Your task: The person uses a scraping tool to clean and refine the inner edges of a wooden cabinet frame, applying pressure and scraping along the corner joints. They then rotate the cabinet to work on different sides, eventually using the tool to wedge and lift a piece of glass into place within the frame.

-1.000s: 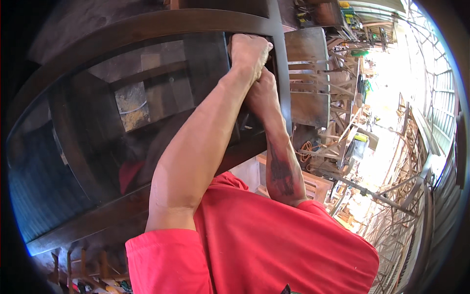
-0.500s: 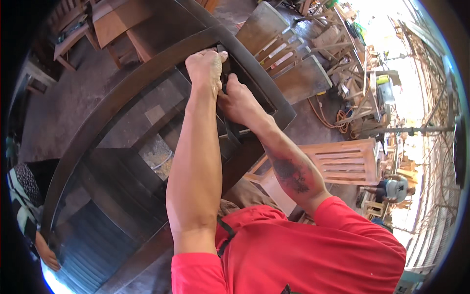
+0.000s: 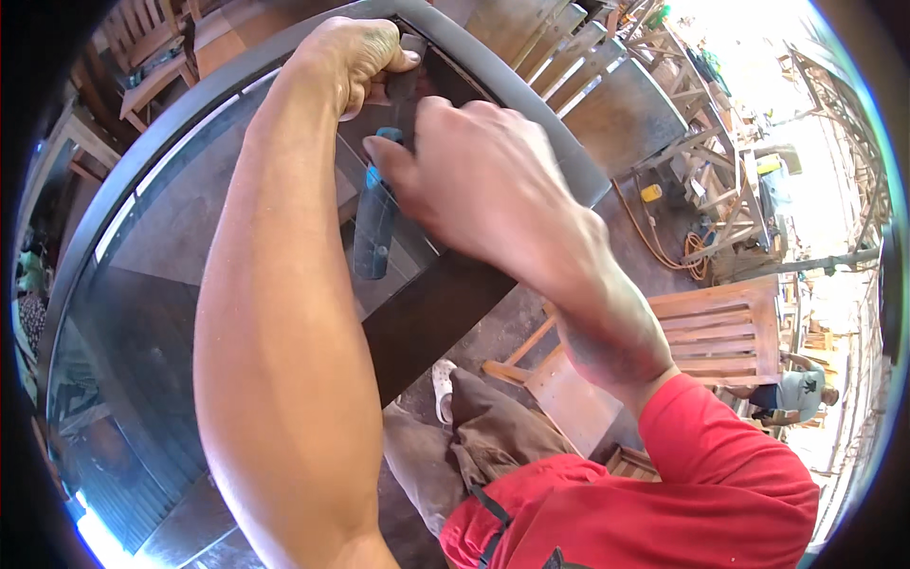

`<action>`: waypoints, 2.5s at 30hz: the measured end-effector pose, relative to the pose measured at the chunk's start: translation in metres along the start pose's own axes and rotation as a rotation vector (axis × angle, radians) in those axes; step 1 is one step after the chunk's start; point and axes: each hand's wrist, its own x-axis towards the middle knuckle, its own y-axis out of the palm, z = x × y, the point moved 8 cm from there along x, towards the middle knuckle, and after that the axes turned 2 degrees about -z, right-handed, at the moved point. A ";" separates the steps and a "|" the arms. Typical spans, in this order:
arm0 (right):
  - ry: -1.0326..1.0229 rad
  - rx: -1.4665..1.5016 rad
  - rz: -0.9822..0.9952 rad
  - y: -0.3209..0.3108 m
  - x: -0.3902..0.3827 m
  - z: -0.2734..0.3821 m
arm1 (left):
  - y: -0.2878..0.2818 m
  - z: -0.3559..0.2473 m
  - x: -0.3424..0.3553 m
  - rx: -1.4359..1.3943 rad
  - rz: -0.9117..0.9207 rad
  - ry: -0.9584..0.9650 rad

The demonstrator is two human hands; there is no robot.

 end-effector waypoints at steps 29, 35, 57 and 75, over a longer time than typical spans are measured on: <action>-0.657 0.360 -0.577 -0.022 -0.091 -0.014 | -0.004 -0.039 -0.020 0.296 -0.077 0.059; -0.642 0.315 -0.553 -0.016 -0.083 -0.008 | -0.020 -0.021 -0.026 0.233 -0.128 0.063; -0.502 0.125 -0.203 -0.020 -0.057 -0.016 | -0.036 -0.045 -0.035 -0.432 -0.238 0.266; 0.137 0.521 -0.144 -0.001 -0.030 -0.036 | -0.043 -0.028 -0.057 -0.686 -0.302 0.068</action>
